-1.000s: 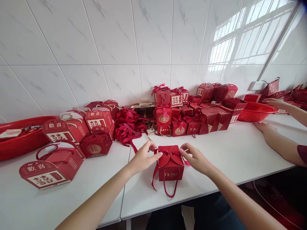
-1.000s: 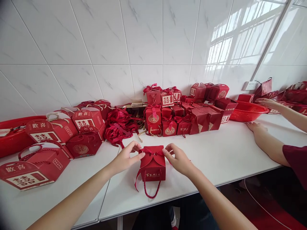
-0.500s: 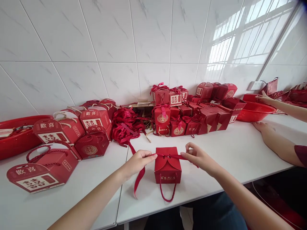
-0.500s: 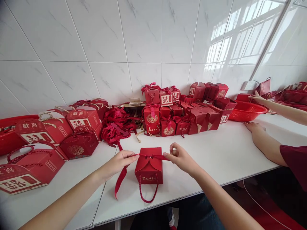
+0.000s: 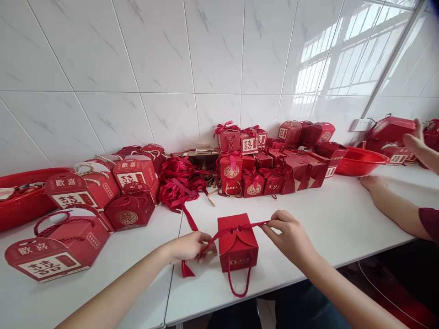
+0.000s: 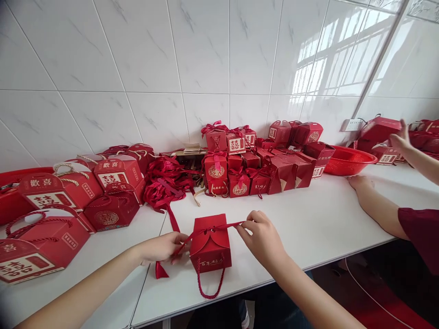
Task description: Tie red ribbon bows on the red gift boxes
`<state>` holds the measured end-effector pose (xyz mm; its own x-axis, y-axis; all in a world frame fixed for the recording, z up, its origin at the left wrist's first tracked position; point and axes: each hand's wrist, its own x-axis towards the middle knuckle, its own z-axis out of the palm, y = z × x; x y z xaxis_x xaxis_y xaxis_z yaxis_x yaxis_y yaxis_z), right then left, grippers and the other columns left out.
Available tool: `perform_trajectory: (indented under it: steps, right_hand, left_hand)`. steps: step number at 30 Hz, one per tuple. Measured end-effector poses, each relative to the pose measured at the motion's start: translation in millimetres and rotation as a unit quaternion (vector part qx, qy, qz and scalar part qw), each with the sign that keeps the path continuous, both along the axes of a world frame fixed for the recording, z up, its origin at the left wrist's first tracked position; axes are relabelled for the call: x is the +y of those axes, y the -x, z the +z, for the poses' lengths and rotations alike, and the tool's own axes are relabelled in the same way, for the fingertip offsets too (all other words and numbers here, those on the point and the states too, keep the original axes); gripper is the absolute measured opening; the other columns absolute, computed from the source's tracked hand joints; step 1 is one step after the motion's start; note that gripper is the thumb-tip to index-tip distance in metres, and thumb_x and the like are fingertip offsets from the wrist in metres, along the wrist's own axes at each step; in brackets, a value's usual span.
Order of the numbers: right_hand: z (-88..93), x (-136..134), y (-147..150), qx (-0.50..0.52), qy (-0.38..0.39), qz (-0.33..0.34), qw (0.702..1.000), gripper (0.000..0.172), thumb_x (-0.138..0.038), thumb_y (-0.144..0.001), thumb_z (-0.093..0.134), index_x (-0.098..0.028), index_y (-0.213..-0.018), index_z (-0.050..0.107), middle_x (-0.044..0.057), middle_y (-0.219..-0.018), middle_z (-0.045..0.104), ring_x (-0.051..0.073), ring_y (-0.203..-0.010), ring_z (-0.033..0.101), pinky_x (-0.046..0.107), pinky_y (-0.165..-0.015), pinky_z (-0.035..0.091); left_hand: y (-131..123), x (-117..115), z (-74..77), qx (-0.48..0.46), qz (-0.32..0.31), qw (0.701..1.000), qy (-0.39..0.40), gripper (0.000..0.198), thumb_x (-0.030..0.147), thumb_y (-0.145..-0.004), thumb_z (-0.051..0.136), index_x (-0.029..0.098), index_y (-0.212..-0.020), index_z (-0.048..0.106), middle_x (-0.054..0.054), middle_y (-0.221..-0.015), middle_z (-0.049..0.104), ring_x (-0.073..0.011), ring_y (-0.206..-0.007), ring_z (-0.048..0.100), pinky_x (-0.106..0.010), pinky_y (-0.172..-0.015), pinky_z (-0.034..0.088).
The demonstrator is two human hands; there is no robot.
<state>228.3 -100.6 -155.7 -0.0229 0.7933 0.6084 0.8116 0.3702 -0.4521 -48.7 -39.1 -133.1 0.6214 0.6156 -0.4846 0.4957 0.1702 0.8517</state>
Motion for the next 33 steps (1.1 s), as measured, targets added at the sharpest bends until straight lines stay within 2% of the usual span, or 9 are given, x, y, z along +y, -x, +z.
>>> perform_trajectory:
  steps: [2, 5, 9, 12, 15, 18, 20, 28, 33]
  right_hand:
    - [1.3, 5.4, 7.5, 0.035, -0.061, -0.001, 0.998, 0.029, -0.030, -0.085, 0.053, -0.021, -0.060, 0.064, 0.006, -0.068, 0.055, 0.020, -0.066, 0.053, 0.033, -0.060, 0.043]
    - [10.7, 8.7, 17.8, 0.114, -0.070, 0.019, 0.991, 0.023, -0.029, -0.083, 0.056, -0.022, -0.061, 0.063, 0.005, -0.068, 0.056, 0.018, -0.062, 0.053, 0.031, -0.055, 0.043]
    - [19.3, 6.4, 27.6, 0.140, -0.077, 0.075, 0.984, 0.020, -0.027, -0.083, 0.055, -0.022, -0.066, 0.066, 0.005, -0.071, 0.057, 0.017, -0.062, 0.055, 0.030, -0.056, 0.046]
    - [18.8, 4.4, 33.2, 0.123, -0.085, 0.130, 0.980, 0.020, -0.024, -0.083, 0.053, -0.022, -0.071, 0.068, 0.006, -0.074, 0.058, 0.017, -0.067, 0.058, 0.030, -0.060, 0.047]
    - [17.3, 4.0, 40.2, 0.136, -0.032, 0.156, 0.978, 0.018, -0.024, -0.082, 0.053, -0.022, -0.070, 0.067, 0.005, -0.074, 0.058, 0.016, -0.065, 0.056, 0.029, -0.059, 0.046]
    - [18.5, 5.2, 47.8, 0.166, 0.062, 0.151, 0.973, 0.017, -0.023, -0.079, 0.057, -0.020, -0.063, 0.063, 0.002, -0.070, 0.055, 0.014, -0.060, 0.051, 0.027, -0.056, 0.043]
    - [20.9, 6.4, 51.3, 0.175, 0.116, 0.141, 0.968, 0.016, -0.022, -0.075, 0.060, -0.020, -0.059, 0.059, 0.001, -0.068, 0.053, 0.012, -0.058, 0.049, 0.025, -0.056, 0.041]
    - [30.1, 8.2, 53.7, 0.173, 0.177, 0.144, 0.958, 0.023, -0.018, -0.066, 0.058, -0.021, -0.055, 0.037, -0.004, -0.061, 0.041, 0.010, -0.055, 0.038, 0.023, -0.050, 0.030]
    - [34.0, 5.0, 53.3, 0.106, 0.172, 0.148, 0.968, 0.019, -0.013, -0.062, 0.055, -0.020, -0.056, 0.039, -0.003, -0.063, 0.044, 0.011, -0.056, 0.040, 0.023, -0.051, 0.031]
  left_hand:
    - [-3.1, 0.4, 6.1, -0.014, -0.042, 0.999, -0.008, 0.027, 0.040, -0.055, 0.078, 0.018, -0.061, 0.063, 0.003, -0.054, 0.052, -0.0084, -0.048, 0.039, -0.022, -0.044, 0.025]
    - [-7.9, 0.7, 19.2, -0.047, -0.069, 0.996, -0.020, 0.026, 0.040, -0.058, 0.077, 0.017, -0.058, 0.066, 0.003, -0.048, 0.048, -0.0079, -0.045, 0.037, -0.023, -0.045, 0.025]
    - [-20.6, -5.5, 30.3, -0.121, 0.008, 0.990, -0.077, 0.037, 0.049, -0.072, 0.067, 0.014, -0.086, 0.074, 0.007, -0.044, 0.035, -0.0061, -0.043, 0.024, -0.023, -0.045, 0.022]
    - [-35.3, -16.9, 30.1, -0.145, 0.063, 0.972, -0.175, 0.029, 0.038, -0.078, 0.064, 0.017, -0.095, 0.075, 0.004, -0.050, 0.045, -0.0089, -0.050, 0.037, -0.023, -0.054, 0.038]
    - [-48.0, -29.6, 24.6, -0.104, 0.072, 0.932, -0.339, 0.027, 0.024, -0.084, 0.053, 0.022, -0.103, 0.072, -0.002, -0.072, 0.058, -0.0141, -0.067, 0.052, -0.026, -0.069, 0.046]
    - [-55.0, -39.1, 17.6, 0.007, 0.060, 0.869, -0.491, 0.035, 0.012, -0.082, 0.044, 0.022, -0.106, 0.069, -0.003, -0.080, 0.056, -0.0151, -0.066, 0.053, -0.027, -0.063, 0.043]
    - [-56.6, -42.2, 13.7, 0.054, 0.045, 0.840, -0.539, 0.036, 0.008, -0.080, 0.041, 0.021, -0.100, 0.068, -0.004, -0.080, 0.054, -0.0153, -0.064, 0.052, -0.027, -0.060, 0.041]
    - [-45.5, -29.9, 2.6, -0.071, -0.020, 0.822, -0.565, 0.035, 0.015, -0.089, 0.039, 0.023, -0.108, 0.067, -0.004, -0.079, 0.050, -0.0139, -0.067, 0.051, -0.025, -0.062, 0.044]
    - [-42.5, -26.2, 5.3, -0.090, -0.046, 0.834, -0.543, 0.028, 0.016, -0.090, 0.041, 0.020, -0.086, 0.069, -0.005, -0.079, 0.053, -0.0137, -0.069, 0.051, -0.025, -0.062, 0.043]
